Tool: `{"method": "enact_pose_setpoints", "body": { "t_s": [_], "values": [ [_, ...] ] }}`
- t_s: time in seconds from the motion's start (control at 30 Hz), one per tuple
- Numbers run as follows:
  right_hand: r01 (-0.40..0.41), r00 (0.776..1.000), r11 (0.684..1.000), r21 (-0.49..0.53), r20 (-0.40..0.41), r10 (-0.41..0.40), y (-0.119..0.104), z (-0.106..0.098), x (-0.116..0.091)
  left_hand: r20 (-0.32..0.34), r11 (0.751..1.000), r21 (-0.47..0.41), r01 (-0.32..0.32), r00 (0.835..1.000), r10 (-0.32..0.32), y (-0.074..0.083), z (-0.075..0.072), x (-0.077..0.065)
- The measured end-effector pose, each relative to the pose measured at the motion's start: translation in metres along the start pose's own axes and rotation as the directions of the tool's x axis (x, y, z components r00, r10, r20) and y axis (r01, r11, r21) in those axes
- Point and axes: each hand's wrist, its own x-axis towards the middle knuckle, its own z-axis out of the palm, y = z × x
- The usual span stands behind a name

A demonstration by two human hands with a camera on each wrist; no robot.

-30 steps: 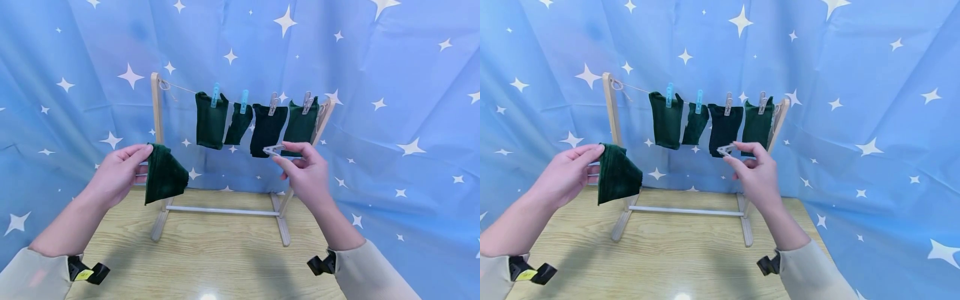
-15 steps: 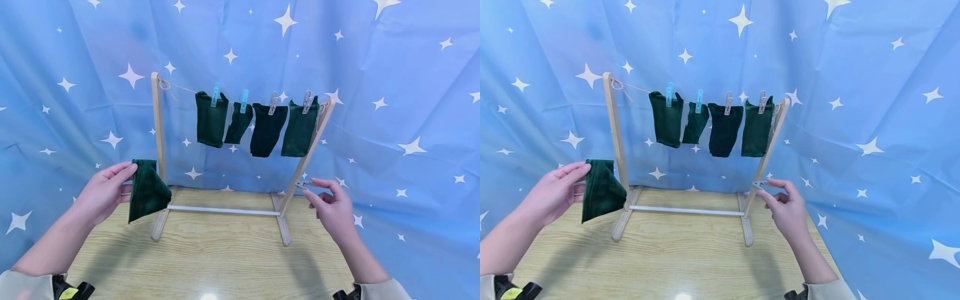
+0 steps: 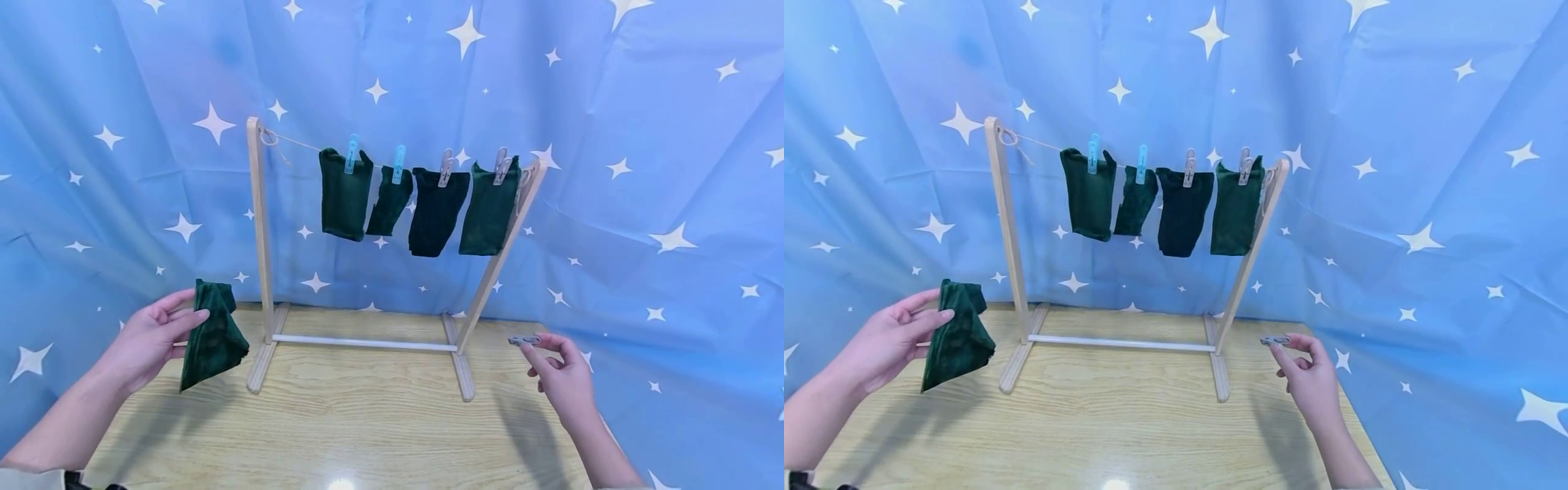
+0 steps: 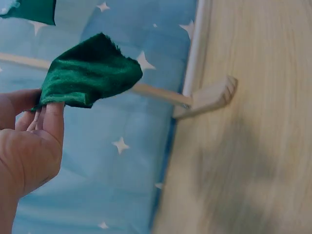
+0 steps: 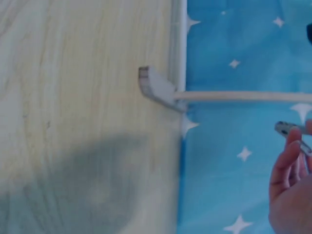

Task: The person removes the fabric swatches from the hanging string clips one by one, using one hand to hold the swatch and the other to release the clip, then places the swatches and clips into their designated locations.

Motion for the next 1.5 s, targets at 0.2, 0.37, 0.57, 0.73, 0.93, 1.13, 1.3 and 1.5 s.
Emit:
{"method": "enact_pose_setpoints", "body": {
  "t_s": [0.2, 0.37, 0.57, 0.73, 0.93, 1.13, 1.3, 1.5],
  "values": [
    [-0.024, 1.0, 1.0, -0.005, -0.007, 0.024, 0.021, -0.004, 0.008, 0.024, 1.0, 0.005, 0.016, 1.0, -0.016, -0.017, -0.014, 0.003],
    [-0.058, 0.998, 0.996, -0.063, 0.007, 0.059, 0.036, -0.005, 0.014, 0.034, 0.996, 0.087, 0.036, 0.999, -0.039, -0.026, -0.026, 0.008],
    [-0.079, 0.996, 0.992, -0.101, 0.041, 0.083, 0.053, -0.002, 0.025, 0.06, 0.983, 0.179, 0.032, 0.997, -0.043, -0.037, -0.038, 0.02],
    [-0.107, 0.992, 0.988, -0.107, 0.06, 0.114, 0.07, 0.003, 0.036, 0.096, 0.987, 0.149, 0.065, 0.992, -0.08, -0.049, -0.047, 0.031],
    [-0.143, 0.985, 0.984, -0.103, 0.086, 0.151, 0.086, 0.012, 0.048, 0.149, 0.989, 0.095, 0.11, 0.981, -0.123, -0.063, -0.056, 0.037],
    [-0.175, 0.978, 0.977, -0.124, 0.093, 0.187, 0.098, 0.021, 0.062, 0.166, 0.98, 0.131, 0.146, 0.972, -0.167, -0.075, -0.068, 0.038],
    [-0.174, 0.976, 0.976, -0.131, 0.11, 0.188, 0.107, 0.031, 0.073, 0.18, 0.973, 0.153, 0.172, 0.963, -0.198, -0.086, -0.077, 0.037],
    [-0.193, 0.97, 0.955, -0.224, 0.102, 0.22, 0.115, 0.043, 0.078, 0.196, 0.972, 0.138, 0.19, 0.957, -0.215, -0.098, -0.083, 0.041]
  ]
}}
